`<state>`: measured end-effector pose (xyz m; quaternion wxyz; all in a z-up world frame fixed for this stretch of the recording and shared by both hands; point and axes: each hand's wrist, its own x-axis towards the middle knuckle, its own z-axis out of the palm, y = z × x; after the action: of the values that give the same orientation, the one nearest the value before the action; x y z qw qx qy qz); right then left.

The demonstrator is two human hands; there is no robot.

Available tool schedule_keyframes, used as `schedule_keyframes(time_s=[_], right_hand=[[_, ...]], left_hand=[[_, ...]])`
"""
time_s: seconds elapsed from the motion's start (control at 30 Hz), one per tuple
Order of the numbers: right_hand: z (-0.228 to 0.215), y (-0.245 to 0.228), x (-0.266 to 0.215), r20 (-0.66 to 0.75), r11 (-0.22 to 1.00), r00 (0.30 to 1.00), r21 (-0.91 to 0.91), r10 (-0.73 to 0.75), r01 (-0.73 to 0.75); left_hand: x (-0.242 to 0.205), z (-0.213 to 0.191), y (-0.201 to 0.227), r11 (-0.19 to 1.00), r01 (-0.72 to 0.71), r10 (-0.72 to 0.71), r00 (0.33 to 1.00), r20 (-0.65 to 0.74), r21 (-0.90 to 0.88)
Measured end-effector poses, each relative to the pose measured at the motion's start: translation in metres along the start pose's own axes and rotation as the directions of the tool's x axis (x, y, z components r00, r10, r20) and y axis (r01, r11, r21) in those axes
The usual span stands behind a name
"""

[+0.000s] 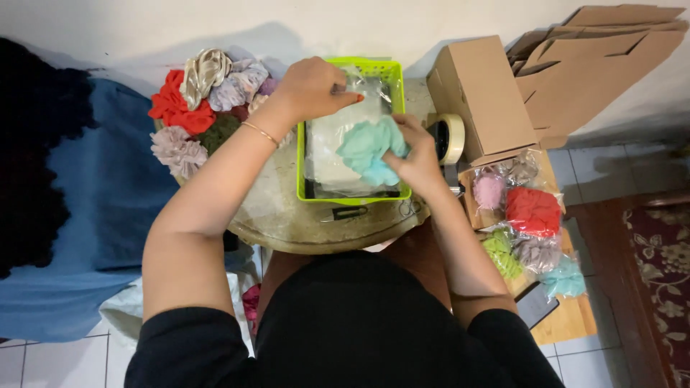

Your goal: The person places individual fabric scrunchies into small clear plastic bags by hand, using scissors to trim loose threads from the fabric before sealing them.

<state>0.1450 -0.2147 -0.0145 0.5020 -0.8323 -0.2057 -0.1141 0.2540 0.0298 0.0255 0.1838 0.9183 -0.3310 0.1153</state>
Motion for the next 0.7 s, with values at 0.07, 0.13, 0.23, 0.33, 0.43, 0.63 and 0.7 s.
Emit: schedule_keyframes(time_s=[0.07, 0.13, 0.23, 0.33, 0.43, 0.63, 0.7], right_hand=[[0.007, -0.01, -0.006, -0.009, 0.995, 0.997, -0.071, -0.072, 0.071], [0.012, -0.018, -0.012, -0.013, 0.98, 0.99, -0.142, -0.142, 0.139], [0.019, -0.025, -0.019, 0.025, 0.964, 0.977, -0.16, -0.212, 0.213], [0.022, -0.035, -0.025, -0.01, 0.944, 0.967, -0.219, -0.256, 0.248], [0.013, -0.054, -0.031, 0.026, 0.966, 0.971, -0.101, -0.239, 0.24], [-0.037, -0.042, -0.056, -0.015, 0.986, 1.0, 0.168, -0.012, 0.014], [-0.058, -0.035, -0.057, 0.002, 0.934, 1.0, 0.358, -0.02, 0.018]], left_hand=[[0.002, 0.014, 0.003, 0.997, -0.03, 0.031, 0.999, -0.017, 0.068], [0.004, 0.029, 0.007, 0.989, -0.06, 0.065, 0.997, -0.03, 0.135], [0.009, 0.049, 0.01, 0.995, -0.022, 0.03, 0.996, -0.084, 0.098], [0.017, 0.063, 0.009, 0.993, 0.011, 0.012, 0.981, -0.193, 0.118], [0.026, 0.074, -0.003, 0.973, 0.196, -0.186, 0.979, -0.087, 0.125], [0.025, 0.067, -0.026, 0.989, 0.147, -0.147, 0.989, 0.0, 0.012], [0.027, 0.014, 0.009, 0.704, 0.567, -0.368, 0.806, 0.464, -0.427]])
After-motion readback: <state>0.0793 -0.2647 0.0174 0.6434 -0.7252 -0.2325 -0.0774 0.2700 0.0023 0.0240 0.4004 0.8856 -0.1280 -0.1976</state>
